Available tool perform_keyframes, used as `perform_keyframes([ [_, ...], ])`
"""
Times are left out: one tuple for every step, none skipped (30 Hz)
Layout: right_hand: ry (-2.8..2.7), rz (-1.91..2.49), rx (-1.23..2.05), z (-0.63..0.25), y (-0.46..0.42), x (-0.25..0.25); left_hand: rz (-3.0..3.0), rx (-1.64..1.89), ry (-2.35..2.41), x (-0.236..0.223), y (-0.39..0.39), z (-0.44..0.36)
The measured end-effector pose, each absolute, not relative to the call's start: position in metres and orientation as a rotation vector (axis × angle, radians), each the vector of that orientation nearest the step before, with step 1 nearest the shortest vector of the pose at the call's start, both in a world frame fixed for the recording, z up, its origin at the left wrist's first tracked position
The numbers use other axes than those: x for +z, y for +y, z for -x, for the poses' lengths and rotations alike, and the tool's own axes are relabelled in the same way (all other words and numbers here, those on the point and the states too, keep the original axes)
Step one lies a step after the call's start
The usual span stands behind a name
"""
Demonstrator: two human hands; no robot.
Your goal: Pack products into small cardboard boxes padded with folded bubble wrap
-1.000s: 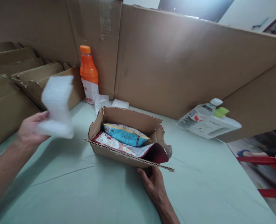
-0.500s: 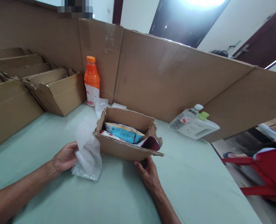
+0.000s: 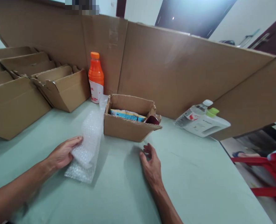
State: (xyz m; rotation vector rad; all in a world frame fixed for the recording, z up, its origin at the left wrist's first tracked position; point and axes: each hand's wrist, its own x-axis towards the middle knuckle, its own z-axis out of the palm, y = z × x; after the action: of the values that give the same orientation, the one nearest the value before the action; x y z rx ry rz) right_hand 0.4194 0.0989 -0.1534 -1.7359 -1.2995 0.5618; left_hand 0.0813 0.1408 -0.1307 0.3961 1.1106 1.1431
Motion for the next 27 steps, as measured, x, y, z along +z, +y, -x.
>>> perform_keyframes([
  [-1.322,1.71,0.64,-0.413,0.09,-0.149,-0.386,1.107,1.127,-0.131,0.129,-0.078],
  [-1.352,1.676,0.747,-0.405,0.082,-0.144,-0.375,1.069,1.138,-0.13,0.118,-0.076],
  [-1.377,1.629,0.877,-0.396,0.076,-0.138,-0.367,1.024,1.143,-0.13,0.108,-0.076],
  [-1.386,1.567,1.021,-0.385,0.072,-0.132,-0.371,0.971,1.143,-0.129,0.1,-0.077],
  [-1.374,1.493,1.165,-0.373,0.07,-0.127,-0.386,0.908,1.134,-0.128,0.092,-0.079],
  [-1.345,1.413,1.293,-0.362,0.069,-0.124,-0.415,0.842,1.119,-0.127,0.085,-0.081],
  [-1.308,1.336,1.397,-0.352,0.07,-0.123,-0.456,0.776,1.094,-0.126,0.079,-0.083],
  [-1.271,1.273,1.467,-0.344,0.071,-0.123,-0.505,0.716,1.064,-0.124,0.074,-0.085],
  [-1.246,1.238,1.496,-0.338,0.073,-0.126,-0.556,0.67,1.035,-0.124,0.07,-0.086],
  [-1.241,1.235,1.486,-0.334,0.074,-0.129,-0.607,0.643,1.015,-0.123,0.067,-0.087],
  [-1.255,1.262,1.443,-0.333,0.075,-0.133,-0.658,0.63,1.007,-0.124,0.065,-0.086],
  [-1.274,1.311,1.376,-0.333,0.075,-0.137,-0.71,0.632,1.014,-0.125,0.062,-0.085],
  [-1.292,1.366,1.294,-0.336,0.075,-0.141,-0.765,0.643,1.038,-0.127,0.061,-0.083],
  [-1.312,1.41,1.211,-0.34,0.075,-0.144,-0.821,0.659,1.074,-0.129,0.059,-0.081],
  [-1.33,1.437,1.132,-0.344,0.075,-0.146,-0.88,0.669,1.115,-0.132,0.057,-0.079],
  [-1.343,1.445,1.056,-0.348,0.075,-0.147,-0.941,0.674,1.159,-0.134,0.055,-0.078],
  [-1.356,1.44,0.983,-0.351,0.075,-0.147,-1.002,0.679,1.197,-0.136,0.053,-0.077],
  [-1.373,1.423,0.914,-0.353,0.074,-0.146,-1.066,0.687,1.231,-0.138,0.051,-0.077],
  [-1.389,1.398,0.854,-0.354,0.074,-0.144,-1.137,0.695,1.267,-0.138,0.049,-0.078],
  [-1.396,1.371,0.809,-0.353,0.074,-0.141,-1.219,0.711,1.311,-0.138,0.048,-0.079],
  [-1.397,1.344,0.789,-0.352,0.073,-0.137,-1.308,0.733,1.361,-0.136,0.047,-0.08],
  [-1.393,1.315,0.796,-0.35,0.071,-0.132,-1.398,0.757,1.407,-0.135,0.047,-0.082],
  [-1.39,1.282,0.828,-0.348,0.069,-0.127,-1.478,0.779,1.439,-0.132,0.047,-0.083],
  [-1.389,1.247,0.88,-0.346,0.066,-0.121,-1.542,0.8,1.446,-0.13,0.047,-0.085],
  [-1.39,1.21,0.95,-0.345,0.062,-0.115,-1.582,0.816,1.42,-0.127,0.048,-0.087],
  [-1.392,1.169,1.021,-0.345,0.058,-0.11,-1.596,0.824,1.37,-0.124,0.049,-0.089],
  [-1.395,1.129,1.078,-0.347,0.054,-0.104,-1.59,0.808,1.306,-0.121,0.049,-0.091],
])
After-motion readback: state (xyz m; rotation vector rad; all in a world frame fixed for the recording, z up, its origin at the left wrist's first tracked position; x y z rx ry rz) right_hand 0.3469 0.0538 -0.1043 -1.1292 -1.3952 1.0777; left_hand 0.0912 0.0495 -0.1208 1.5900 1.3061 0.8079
